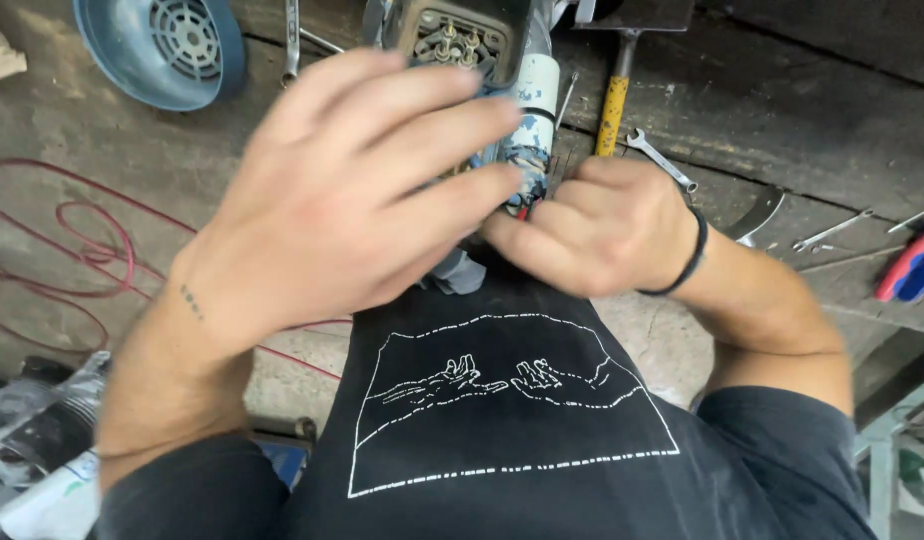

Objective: Disassembling an electric motor using a wrench, screwdriver, and hammer to remove bolts and pry apart the housing.

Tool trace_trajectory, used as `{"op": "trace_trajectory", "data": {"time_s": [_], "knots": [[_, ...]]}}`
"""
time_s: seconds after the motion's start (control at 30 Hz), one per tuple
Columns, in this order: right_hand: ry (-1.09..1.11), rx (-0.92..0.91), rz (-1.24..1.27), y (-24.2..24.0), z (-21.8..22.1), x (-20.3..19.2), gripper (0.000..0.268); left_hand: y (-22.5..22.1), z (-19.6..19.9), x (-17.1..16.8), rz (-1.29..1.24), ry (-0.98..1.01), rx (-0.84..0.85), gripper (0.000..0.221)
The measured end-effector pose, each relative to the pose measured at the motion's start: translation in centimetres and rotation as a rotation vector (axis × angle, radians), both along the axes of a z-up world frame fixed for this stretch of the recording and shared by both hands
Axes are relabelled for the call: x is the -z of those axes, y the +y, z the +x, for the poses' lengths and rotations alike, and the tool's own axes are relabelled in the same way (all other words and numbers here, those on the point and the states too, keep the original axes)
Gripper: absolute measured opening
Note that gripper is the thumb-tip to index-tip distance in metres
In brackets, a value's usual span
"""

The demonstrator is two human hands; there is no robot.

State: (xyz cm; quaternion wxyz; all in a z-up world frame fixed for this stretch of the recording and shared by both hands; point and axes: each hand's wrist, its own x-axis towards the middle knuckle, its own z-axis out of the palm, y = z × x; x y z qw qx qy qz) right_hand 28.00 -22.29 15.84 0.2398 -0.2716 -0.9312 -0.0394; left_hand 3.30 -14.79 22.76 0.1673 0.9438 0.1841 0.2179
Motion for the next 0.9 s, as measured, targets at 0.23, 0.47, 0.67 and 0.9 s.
{"op": "trace_trajectory", "data": {"time_s": [0.23,0.47,0.67,0.9], "knots": [[0.795,0.314,-0.530,-1.2,2.9,9.2,0.047,-0.3,4.2,1.6,0.357,0.273,0.016,0.019],[0.692,0.153,-0.830,-0.1,3.0,11.1,0.085,-0.4,3.8,1.2,0.273,0.376,0.029,0.012],[0.779,0.041,-0.774,3.8,3.3,10.3,0.034,-4.0,4.1,-2.3,-0.048,0.423,-0.236,0.017],[0.548,-0.026,-0.649,6.5,5.6,12.4,0.020,-11.8,5.3,0.3,0.156,0.429,-0.747,0.029]]}}
